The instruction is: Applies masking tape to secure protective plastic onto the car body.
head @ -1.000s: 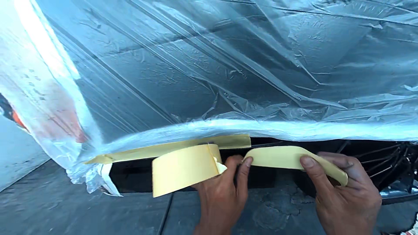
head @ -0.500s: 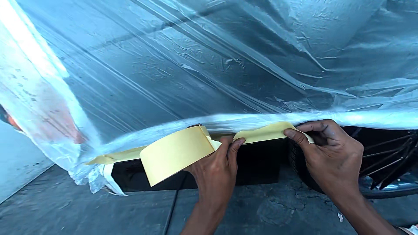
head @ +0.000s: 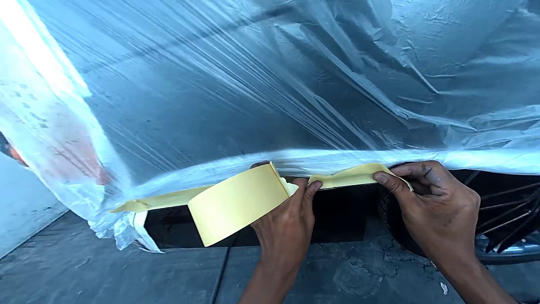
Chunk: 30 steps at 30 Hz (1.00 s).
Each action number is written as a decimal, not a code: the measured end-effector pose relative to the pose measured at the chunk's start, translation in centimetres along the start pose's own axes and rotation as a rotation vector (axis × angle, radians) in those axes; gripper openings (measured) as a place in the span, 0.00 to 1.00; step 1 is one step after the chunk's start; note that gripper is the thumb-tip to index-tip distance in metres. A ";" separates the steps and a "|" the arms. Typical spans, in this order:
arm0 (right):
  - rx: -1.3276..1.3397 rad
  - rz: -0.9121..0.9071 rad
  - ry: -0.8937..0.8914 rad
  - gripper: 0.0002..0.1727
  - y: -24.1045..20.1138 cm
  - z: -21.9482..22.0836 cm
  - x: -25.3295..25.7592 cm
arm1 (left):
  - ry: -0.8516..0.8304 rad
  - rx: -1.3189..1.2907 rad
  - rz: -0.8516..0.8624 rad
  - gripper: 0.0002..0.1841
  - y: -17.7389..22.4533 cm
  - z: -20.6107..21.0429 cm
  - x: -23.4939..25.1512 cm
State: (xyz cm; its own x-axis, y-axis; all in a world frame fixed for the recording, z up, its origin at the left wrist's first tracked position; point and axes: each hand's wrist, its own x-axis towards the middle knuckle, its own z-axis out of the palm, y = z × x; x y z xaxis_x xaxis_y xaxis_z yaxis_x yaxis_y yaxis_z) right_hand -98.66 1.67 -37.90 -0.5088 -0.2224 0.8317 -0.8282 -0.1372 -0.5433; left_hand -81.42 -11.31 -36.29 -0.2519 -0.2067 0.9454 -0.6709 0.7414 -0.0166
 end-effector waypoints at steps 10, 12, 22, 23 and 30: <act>-0.139 0.132 -0.076 0.26 -1.3 -0.7 1.0 | 0.010 0.029 -0.158 0.34 -0.8 -0.6 1.1; -0.171 0.123 -0.111 0.25 -1.3 -1.1 1.3 | -0.027 0.015 -0.233 0.39 -1.5 -0.9 1.4; -0.148 0.119 -0.091 0.16 -0.7 -1.2 2.2 | 0.164 -0.167 0.065 0.23 -0.6 1.3 2.1; -0.152 0.152 -0.101 0.17 -1.0 -1.0 2.2 | 0.178 -0.199 0.087 0.19 -0.6 1.4 2.0; -0.251 0.256 -0.214 0.23 -2.6 -1.4 3.0 | 0.066 -0.339 0.415 0.08 0.2 1.4 1.4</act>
State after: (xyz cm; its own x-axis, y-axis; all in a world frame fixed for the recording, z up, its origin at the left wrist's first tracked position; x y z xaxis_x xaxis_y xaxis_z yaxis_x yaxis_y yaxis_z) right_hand -98.36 2.75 -33.88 -0.6671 -0.4178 0.6168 -0.7266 0.1821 -0.6625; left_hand -82.89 -12.38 -35.43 -0.3964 0.1801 0.9002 -0.2591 0.9188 -0.2979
